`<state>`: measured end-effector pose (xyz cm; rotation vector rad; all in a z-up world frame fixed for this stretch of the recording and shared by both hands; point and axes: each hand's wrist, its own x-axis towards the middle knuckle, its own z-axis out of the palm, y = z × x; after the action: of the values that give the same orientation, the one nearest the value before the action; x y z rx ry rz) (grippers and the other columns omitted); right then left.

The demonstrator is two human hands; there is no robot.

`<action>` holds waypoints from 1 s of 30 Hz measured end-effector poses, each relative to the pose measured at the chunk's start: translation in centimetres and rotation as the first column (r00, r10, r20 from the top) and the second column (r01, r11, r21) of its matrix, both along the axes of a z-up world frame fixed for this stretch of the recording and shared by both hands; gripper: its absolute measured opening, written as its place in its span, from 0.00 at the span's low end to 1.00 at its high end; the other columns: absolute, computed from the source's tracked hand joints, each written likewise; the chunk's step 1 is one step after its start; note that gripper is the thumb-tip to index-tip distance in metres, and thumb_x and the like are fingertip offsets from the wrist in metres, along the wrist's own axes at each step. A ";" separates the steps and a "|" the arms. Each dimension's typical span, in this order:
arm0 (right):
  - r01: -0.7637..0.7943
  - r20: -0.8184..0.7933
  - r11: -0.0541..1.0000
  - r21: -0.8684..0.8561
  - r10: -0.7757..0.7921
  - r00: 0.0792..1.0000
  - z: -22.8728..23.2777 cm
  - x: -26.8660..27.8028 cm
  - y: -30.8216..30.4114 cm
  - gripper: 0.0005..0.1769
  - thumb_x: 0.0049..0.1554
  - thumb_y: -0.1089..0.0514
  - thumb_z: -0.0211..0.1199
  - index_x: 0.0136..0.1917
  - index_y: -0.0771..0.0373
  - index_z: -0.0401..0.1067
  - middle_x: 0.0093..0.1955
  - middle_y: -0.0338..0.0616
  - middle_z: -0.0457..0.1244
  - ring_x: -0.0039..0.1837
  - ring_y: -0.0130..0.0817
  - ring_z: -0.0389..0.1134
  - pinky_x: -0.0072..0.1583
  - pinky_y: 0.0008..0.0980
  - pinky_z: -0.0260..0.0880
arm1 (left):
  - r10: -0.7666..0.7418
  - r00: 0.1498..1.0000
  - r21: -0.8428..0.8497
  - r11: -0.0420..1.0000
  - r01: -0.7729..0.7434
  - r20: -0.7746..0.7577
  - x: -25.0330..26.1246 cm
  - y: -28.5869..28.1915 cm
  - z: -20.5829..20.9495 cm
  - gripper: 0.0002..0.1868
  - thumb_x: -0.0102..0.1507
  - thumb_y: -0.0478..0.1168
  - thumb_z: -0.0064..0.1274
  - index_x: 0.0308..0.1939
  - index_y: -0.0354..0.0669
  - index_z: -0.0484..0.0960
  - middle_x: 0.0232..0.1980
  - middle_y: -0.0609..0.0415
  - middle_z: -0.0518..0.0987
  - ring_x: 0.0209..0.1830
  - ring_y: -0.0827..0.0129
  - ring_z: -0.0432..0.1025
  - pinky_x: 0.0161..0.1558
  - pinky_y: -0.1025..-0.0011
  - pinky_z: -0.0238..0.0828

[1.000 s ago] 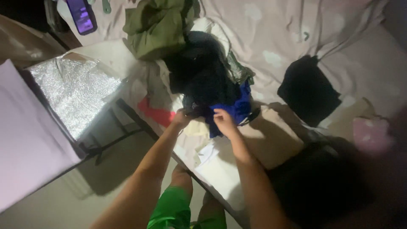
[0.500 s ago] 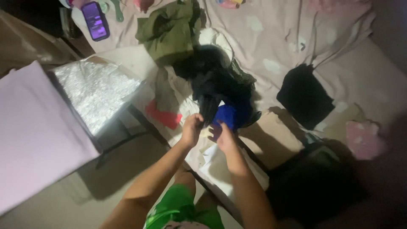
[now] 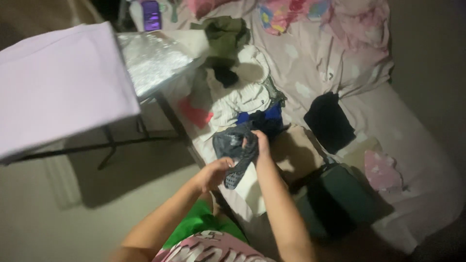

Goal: Folding various laundry items including pants, shorts, and shirts on an ironing board.

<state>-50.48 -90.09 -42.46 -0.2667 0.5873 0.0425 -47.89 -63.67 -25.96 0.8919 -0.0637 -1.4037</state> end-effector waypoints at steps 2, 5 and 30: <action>-0.111 0.209 0.987 0.112 0.086 0.974 5.3 -0.8 0.4 0.17 0.65 0.50 0.59 0.44 0.67 0.74 0.37 0.46 0.68 0.37 0.39 0.68 0.41 0.36 0.72 | 0.123 0.985 0.142 0.984 -0.106 -0.122 0.6 -0.5 2.3 0.17 0.64 0.48 0.49 0.53 0.46 0.76 0.42 0.58 0.76 0.35 0.69 0.70 0.36 0.71 0.64; -0.205 0.273 0.901 -0.383 0.323 0.906 16.9 -2.4 3.2 0.17 0.58 0.58 0.60 0.58 0.68 0.70 0.45 0.45 0.66 0.41 0.36 0.66 0.42 0.35 0.68 | 0.291 0.921 0.270 0.937 -0.220 -0.260 2.3 0.0 5.4 0.24 0.61 0.59 0.44 0.55 0.52 0.73 0.50 0.55 0.82 0.46 0.60 0.77 0.46 0.59 0.71; 0.165 0.363 0.585 -0.794 0.239 0.901 36.2 25.8 28.2 0.29 0.62 0.64 0.60 0.74 0.60 0.58 0.66 0.45 0.61 0.65 0.36 0.65 0.67 0.36 0.67 | 0.885 0.200 -0.134 0.278 -0.951 0.420 20.0 43.8 23.7 0.26 0.62 0.41 0.57 0.63 0.38 0.71 0.56 0.53 0.79 0.55 0.67 0.75 0.58 0.64 0.73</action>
<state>-24.70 -61.93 -6.25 -1.1817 0.0966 -0.2595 -27.91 -19.88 -2.21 1.0660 0.2512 0.0050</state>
